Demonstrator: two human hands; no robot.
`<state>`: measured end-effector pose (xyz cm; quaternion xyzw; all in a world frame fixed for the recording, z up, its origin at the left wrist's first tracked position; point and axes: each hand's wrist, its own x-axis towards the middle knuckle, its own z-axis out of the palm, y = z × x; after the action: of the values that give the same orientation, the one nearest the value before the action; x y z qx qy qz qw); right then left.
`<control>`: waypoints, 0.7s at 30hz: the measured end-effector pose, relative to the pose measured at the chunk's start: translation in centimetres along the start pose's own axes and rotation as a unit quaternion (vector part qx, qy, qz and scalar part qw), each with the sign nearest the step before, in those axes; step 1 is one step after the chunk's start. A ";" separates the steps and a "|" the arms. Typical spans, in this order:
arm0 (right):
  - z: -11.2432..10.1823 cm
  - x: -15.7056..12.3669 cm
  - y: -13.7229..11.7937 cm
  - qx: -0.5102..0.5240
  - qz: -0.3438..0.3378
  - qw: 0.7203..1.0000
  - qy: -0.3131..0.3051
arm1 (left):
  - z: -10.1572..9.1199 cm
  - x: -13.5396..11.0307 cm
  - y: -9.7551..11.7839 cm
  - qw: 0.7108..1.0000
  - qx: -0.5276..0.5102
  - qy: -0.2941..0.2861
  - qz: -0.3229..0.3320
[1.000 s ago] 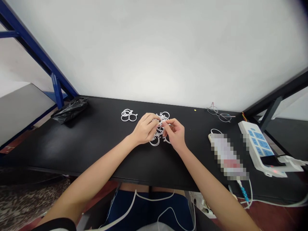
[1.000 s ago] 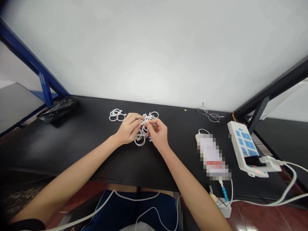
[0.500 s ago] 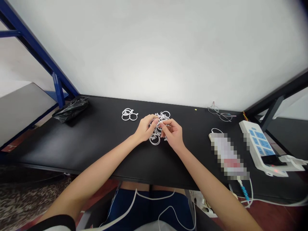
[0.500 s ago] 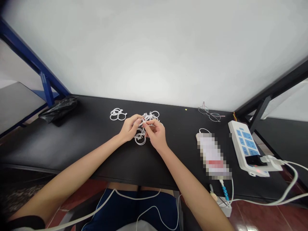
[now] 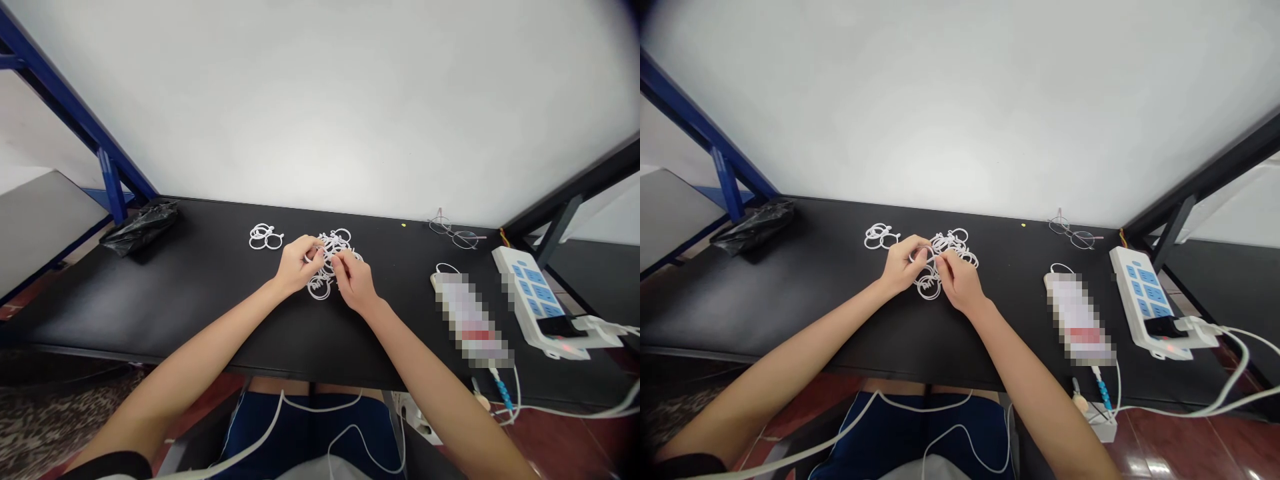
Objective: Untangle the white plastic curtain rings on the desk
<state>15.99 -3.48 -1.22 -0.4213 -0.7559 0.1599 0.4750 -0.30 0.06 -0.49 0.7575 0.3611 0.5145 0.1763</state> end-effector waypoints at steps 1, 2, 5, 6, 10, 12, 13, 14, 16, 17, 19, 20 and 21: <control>0.0 0.0 0.0 -0.003 -0.004 1.000 -0.004 | 0.0 0.0 0.1 1.000 -0.003 0.000 -0.001; 0.0 0.1 -0.1 -0.004 -0.005 1.000 -0.009 | -0.1 0.0 0.2 1.000 -0.009 0.000 -0.005; 0.1 0.1 -0.2 0.001 -0.014 1.000 -0.021 | -0.3 0.0 0.4 0.999 -0.039 -0.009 -0.030; 0.2 0.0 -0.3 0.004 -0.017 1.000 -0.026 | -0.3 0.0 0.5 0.998 -0.054 -0.014 -0.041; 0.3 -0.1 -0.3 0.006 -0.020 0.999 -0.035 | -0.3 0.0 0.4 0.989 -0.120 -0.042 -0.073; 0.4 -0.1 -0.4 0.001 -0.020 0.999 -0.034 | -0.2 0.0 0.3 0.984 -0.145 -0.051 -0.087; 0.4 -0.2 -0.4 0.000 -0.020 0.999 -0.032 | -0.1 0.0 0.2 0.982 -0.153 -0.054 -0.094; 0.5 -0.2 -0.4 -0.001 -0.020 0.999 -0.029 | -0.1 -0.1 0.2 0.981 -0.157 -0.057 -0.101; 0.6 -0.3 -0.5 0.003 -0.018 1.000 -0.023 | -0.1 -0.1 0.2 0.980 -0.156 -0.061 -0.110; 0.7 -0.3 -0.5 0.006 -0.017 1.000 -0.019 | -0.1 -0.1 0.2 0.980 -0.153 -0.062 -0.113; 0.8 -0.4 -0.5 0.010 -0.018 1.000 -0.011 | -0.1 0.0 0.3 0.980 -0.148 -0.063 -0.114; 0.8 -0.5 -0.5 0.011 -0.018 1.000 -0.007 | -0.1 0.0 0.4 0.980 -0.147 -0.063 -0.114; 0.8 -0.5 -0.5 0.011 -0.019 1.000 -0.002 | -0.1 0.0 0.5 0.981 -0.146 -0.064 -0.114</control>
<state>15.15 -4.03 -1.64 -0.4009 -0.7630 0.1603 0.4811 -0.22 -0.29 -0.15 0.7087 0.3539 0.4887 0.3656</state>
